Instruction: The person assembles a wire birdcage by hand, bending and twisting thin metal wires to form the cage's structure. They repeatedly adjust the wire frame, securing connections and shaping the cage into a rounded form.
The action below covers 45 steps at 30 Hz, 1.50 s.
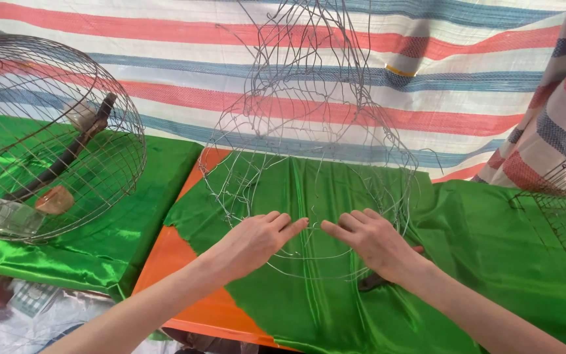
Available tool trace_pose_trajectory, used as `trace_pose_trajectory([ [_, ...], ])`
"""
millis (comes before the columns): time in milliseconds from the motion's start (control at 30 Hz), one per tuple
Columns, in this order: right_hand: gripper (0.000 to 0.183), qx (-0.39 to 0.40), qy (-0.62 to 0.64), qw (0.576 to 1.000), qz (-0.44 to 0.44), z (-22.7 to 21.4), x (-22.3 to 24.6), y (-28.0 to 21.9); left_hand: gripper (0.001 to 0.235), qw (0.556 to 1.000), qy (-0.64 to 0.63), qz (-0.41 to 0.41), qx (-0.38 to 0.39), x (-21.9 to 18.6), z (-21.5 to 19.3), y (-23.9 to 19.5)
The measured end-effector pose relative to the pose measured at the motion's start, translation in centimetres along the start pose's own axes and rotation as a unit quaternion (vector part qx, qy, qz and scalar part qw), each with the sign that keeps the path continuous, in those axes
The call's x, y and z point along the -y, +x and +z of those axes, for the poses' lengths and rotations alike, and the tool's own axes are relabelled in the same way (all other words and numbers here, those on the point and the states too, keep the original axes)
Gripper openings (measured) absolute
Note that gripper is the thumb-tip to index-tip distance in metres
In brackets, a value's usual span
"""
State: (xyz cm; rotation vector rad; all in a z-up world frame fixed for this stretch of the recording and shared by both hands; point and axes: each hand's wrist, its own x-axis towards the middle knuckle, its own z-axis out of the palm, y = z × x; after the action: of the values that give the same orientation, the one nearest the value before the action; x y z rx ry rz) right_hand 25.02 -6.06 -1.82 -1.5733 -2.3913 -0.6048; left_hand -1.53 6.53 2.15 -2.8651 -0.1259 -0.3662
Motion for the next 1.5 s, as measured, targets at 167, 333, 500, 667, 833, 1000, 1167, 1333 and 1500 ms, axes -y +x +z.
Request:
trace_pose_trajectory([
  [167,0.05,0.049,0.005,0.999,-0.024,0.0,-0.6,-0.2,0.072,0.997,0.0,0.015,0.075,0.3,-0.9,0.4],
  [333,0.052,0.072,0.031,0.996,-0.031,-0.3,-0.8,-0.3,0.074,0.993,-0.018,0.024,0.114,0.4,-1.1,0.6],
  [500,0.067,0.1,0.012,0.995,-0.002,-1.8,-1.9,-0.3,0.08,0.995,-0.045,0.011,0.093,1.5,-0.7,-0.3],
  [667,0.068,0.098,-0.012,0.995,-0.008,-2.6,-2.4,-0.3,0.084,0.996,-0.021,0.005,0.087,1.6,-0.9,-1.2],
  [833,0.069,0.117,-0.024,0.993,-0.018,-0.3,-3.6,-1.6,0.085,0.996,0.029,0.022,0.078,1.5,0.1,-1.1],
  [1000,0.056,0.137,-0.071,0.986,-0.061,0.8,-3.9,-2.2,0.084,0.991,-0.001,0.026,0.128,1.9,-0.4,-0.5],
  [1167,0.057,0.132,-0.075,0.986,-0.065,-0.9,-3.5,-1.8,0.088,0.989,0.008,0.023,0.143,1.7,-1.0,-0.6],
  [1333,0.072,0.072,0.027,0.997,-0.03,-8.0,-2.7,-1.1,0.079,0.998,-0.003,0.035,0.054,2.2,-1.8,-1.3],
  [1500,0.08,0.023,0.154,0.973,0.168,-9.2,-5.7,-6.2,0.105,0.989,-0.091,-0.007,0.119,2.3,-0.3,-3.0],
])
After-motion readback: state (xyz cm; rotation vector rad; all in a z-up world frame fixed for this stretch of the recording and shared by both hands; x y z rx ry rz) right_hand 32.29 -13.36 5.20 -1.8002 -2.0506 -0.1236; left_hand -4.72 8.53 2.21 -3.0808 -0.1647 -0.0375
